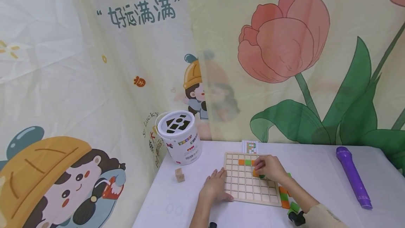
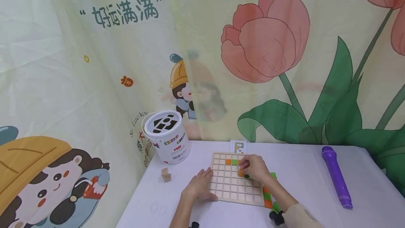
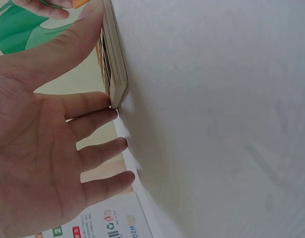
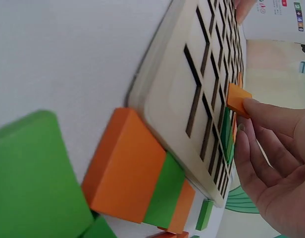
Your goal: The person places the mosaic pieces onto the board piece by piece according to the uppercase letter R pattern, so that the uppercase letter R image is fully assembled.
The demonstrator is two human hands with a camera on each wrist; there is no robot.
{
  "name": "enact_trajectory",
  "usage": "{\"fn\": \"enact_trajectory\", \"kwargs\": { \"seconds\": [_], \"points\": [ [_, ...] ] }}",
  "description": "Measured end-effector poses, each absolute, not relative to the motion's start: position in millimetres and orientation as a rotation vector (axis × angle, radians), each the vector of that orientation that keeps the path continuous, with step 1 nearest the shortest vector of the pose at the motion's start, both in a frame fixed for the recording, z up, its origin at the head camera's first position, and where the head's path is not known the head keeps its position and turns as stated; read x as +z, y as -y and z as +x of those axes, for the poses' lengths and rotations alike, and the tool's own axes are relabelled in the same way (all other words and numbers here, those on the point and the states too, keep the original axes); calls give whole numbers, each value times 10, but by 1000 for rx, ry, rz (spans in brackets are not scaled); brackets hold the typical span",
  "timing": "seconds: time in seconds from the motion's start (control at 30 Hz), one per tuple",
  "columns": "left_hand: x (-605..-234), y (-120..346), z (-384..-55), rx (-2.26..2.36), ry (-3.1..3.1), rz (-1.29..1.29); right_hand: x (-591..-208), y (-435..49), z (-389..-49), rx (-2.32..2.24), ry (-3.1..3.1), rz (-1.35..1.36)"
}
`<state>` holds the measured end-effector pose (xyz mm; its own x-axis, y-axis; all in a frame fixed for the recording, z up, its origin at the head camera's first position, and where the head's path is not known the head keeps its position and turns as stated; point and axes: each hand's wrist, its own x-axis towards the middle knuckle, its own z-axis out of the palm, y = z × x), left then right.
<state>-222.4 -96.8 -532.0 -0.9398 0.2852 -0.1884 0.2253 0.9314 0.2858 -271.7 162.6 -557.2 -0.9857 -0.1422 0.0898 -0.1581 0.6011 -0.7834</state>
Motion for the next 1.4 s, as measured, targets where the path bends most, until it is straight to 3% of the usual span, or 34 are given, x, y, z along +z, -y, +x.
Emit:
{"fn": "enact_trajectory", "kwargs": {
  "seconds": [0.6, 1.4],
  "points": [
    [-5300, 959, -2231, 401, -2860, 388, -5605, -1623, -2676, 1258, 2809, 317],
    [-5517, 985, -2294, 394, -2898, 390, -5569, -2282, -2644, 1027, 2902, 151]
  ]
}}
